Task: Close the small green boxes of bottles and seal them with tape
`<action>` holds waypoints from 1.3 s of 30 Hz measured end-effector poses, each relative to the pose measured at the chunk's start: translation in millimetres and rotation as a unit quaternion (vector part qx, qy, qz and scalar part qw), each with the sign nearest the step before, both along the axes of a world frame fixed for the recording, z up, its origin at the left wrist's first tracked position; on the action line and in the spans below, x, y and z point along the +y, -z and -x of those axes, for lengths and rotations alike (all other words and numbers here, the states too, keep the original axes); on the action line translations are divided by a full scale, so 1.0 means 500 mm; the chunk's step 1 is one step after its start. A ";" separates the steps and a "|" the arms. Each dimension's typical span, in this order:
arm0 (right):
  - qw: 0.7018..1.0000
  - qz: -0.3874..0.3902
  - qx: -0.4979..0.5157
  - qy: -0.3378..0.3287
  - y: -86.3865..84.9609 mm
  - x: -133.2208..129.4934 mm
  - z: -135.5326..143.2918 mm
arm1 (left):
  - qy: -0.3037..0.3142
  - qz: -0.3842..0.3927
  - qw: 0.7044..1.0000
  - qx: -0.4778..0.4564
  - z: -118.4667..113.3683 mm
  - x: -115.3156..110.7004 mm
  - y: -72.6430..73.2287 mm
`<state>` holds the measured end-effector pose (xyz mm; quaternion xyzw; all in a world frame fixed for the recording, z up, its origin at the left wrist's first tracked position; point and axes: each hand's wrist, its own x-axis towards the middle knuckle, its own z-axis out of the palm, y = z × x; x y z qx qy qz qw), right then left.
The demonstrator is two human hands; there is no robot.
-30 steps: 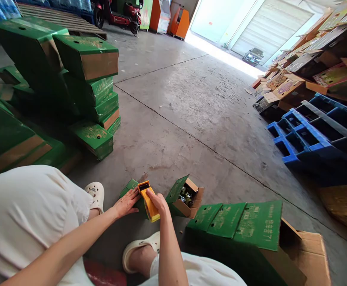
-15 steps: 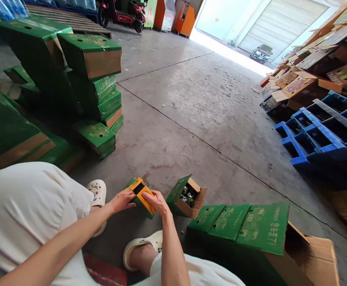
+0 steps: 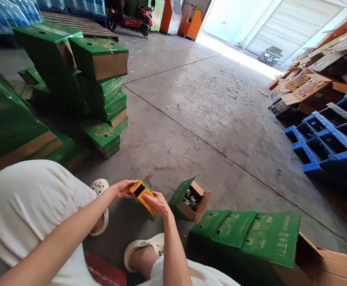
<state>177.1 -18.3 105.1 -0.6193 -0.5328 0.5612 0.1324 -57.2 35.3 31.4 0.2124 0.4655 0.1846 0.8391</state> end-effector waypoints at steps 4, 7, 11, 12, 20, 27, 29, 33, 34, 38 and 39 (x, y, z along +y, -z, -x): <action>1.000 0.021 0.017 0.004 -0.001 0.007 0.001 | -0.025 -0.012 1.000 -0.006 0.007 0.004 0.003; 0.999 0.029 0.021 -0.007 -0.002 0.013 0.001 | -0.045 -0.014 0.999 -0.003 0.016 0.008 0.009; 0.999 0.034 0.030 -0.018 -0.005 0.016 0.000 | -0.054 -0.006 0.999 0.003 0.024 0.008 0.012; 0.999 0.035 0.031 -0.017 -0.005 0.016 0.000 | -0.049 -0.005 0.999 0.001 0.023 0.007 0.011; 1.000 0.026 0.009 -0.011 0.003 0.013 0.000 | -0.026 -0.056 0.998 0.017 0.011 0.004 0.002; 1.000 0.019 -0.006 -0.019 -0.007 0.015 0.006 | 0.019 -0.126 0.987 0.096 0.004 0.013 -0.005; 1.000 0.020 -0.015 -0.018 -0.007 0.016 0.005 | 0.031 -0.157 0.979 0.127 0.001 0.018 -0.006; 1.000 0.016 -0.011 -0.014 0.007 0.018 -0.003 | 0.048 -0.238 0.952 0.187 -0.004 0.033 -0.009; 1.000 0.016 -0.004 -0.014 0.011 0.018 -0.006 | 0.050 -0.259 0.944 0.199 -0.004 0.036 -0.010; 1.000 0.022 0.011 -0.007 0.022 0.018 -0.014 | 0.044 -0.318 0.916 0.240 -0.008 0.042 -0.013; 0.999 0.026 0.018 -0.003 0.020 0.018 -0.013 | 0.041 -0.327 0.910 0.250 -0.009 0.041 -0.013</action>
